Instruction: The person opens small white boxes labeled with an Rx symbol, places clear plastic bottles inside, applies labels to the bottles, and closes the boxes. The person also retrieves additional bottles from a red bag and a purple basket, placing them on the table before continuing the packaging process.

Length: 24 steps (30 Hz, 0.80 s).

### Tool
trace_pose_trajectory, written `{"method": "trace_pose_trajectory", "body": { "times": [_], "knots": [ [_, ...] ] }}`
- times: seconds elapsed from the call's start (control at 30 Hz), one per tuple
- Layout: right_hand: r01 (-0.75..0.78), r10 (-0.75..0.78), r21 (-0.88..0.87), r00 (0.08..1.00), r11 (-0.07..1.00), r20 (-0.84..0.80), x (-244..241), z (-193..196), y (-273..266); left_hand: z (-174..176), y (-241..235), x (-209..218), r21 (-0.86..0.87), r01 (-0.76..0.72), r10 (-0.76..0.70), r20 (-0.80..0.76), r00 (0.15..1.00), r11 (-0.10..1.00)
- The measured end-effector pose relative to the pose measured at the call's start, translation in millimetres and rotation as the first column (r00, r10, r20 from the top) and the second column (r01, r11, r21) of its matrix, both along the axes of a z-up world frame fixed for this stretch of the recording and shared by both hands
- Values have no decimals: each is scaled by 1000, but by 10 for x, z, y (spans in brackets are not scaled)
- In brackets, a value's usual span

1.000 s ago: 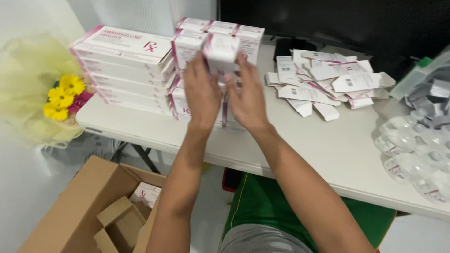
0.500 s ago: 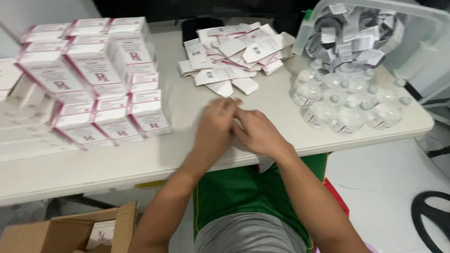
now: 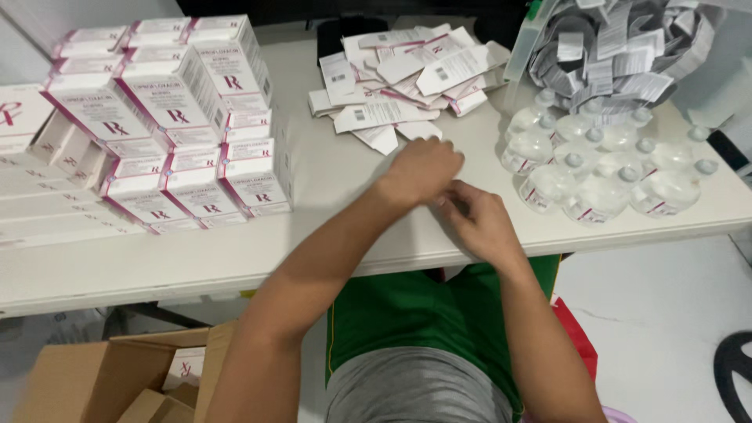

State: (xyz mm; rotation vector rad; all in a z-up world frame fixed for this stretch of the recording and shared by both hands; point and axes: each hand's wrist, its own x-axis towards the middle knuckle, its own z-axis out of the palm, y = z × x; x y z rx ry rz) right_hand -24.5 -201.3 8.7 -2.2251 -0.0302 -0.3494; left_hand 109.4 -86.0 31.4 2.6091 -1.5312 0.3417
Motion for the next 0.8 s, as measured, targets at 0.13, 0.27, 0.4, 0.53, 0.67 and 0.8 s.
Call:
{"method": "trace_pose_trajectory", "body": {
  "times": [0.13, 0.27, 0.4, 0.53, 0.67, 0.8],
  "knots": [
    [-66, 60, 41, 991, 997, 122, -94, 70, 57, -165, 12, 346, -236, -106, 141, 140, 980, 966],
    [-45, 45, -7, 990, 999, 133, -76, 134, 63, -354, 110, 580, -153, -244, 262, 106, 959, 957],
    [-1, -2, 40, 997, 999, 75, -112, 86, 64, -494, 166, 647, -90, -305, 316, 160, 935, 948],
    [-21, 15, 46, 993, 999, 120, -91, 85, 57, -358, 194, 594, -400, -172, 308, 305, 901, 900],
    [-43, 32, 89, 992, 995, 123, -95, 16, 38, -184, 240, 399, -607, -4, 316, 409, 856, 795],
    [-43, 24, 122, 988, 992, 151, -86, 9, 32, 14, 274, 235, -780, 110, 348, 394, 850, 616]
  ]
}}
